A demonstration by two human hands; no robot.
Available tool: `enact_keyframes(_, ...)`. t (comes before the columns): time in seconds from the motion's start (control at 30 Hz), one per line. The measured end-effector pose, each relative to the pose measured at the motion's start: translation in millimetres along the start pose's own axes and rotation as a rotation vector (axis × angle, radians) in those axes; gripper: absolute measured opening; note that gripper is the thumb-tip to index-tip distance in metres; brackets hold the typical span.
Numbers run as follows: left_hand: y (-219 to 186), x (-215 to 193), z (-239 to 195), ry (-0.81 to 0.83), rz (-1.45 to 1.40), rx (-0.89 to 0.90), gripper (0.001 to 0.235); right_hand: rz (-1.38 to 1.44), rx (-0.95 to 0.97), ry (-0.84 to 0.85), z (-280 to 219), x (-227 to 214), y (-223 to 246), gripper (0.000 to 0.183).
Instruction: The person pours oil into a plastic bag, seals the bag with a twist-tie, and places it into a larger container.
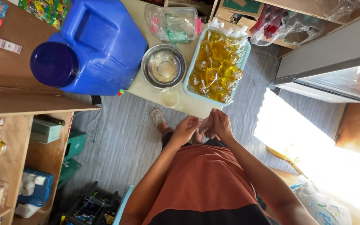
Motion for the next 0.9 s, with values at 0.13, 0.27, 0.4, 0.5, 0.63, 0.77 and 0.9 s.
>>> enact_keyframes(0.13, -17.2, 57.5, -11.5, 0.096, -0.286, -0.015, 0.037, 0.463, -0.097, 0.107, -16.1, -8.3, -15.9, 0.064)
enact_keyframes(0.27, -10.7, 83.7, -19.7, 0.071, -0.67, 0.049, 0.024, 0.986, 0.123, 0.424, -65.8, -38.7, 77.7, 0.03)
enact_keyframes(0.4, -118.7, 77.9, -36.9, -0.066, -0.646, 0.239, 0.019, 0.721, -0.1, 0.414, -69.4, -43.5, 66.1, 0.037)
enact_keyframes(0.5, -171.1, 54.6, -47.2, -0.272, -0.291, 0.456, 0.017, 0.585, -0.319, 0.294, -82.5, -64.0, 96.3, 0.031)
enact_keyframes(0.63, -196.7, 53.2, -73.7, -0.364, 0.104, 0.564, 0.019, 0.492, -0.35, 0.11, -91.7, -84.4, 117.5, 0.024)
enact_keyframes(0.77, -203.7, 70.7, -92.2, -0.262, 0.178, 0.568, 0.031, 0.363, -0.378, -0.056, -75.5, -89.9, 94.0, 0.04)
enact_keyframes(0.9, -190.1, 81.6, -96.8, -0.121, 0.259, 0.554, 0.025, 0.786, -0.176, 0.194, -71.9, -82.6, 96.2, 0.058)
Point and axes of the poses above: each hand's wrist, its own z-axis towards the middle knuckle, its own x-axis out of the palm, y = z × x, the point moved 5 cm from there along z, towards the middle knuckle, and after that the axes turned 6 degrees about -y, right-handed, at the moved point
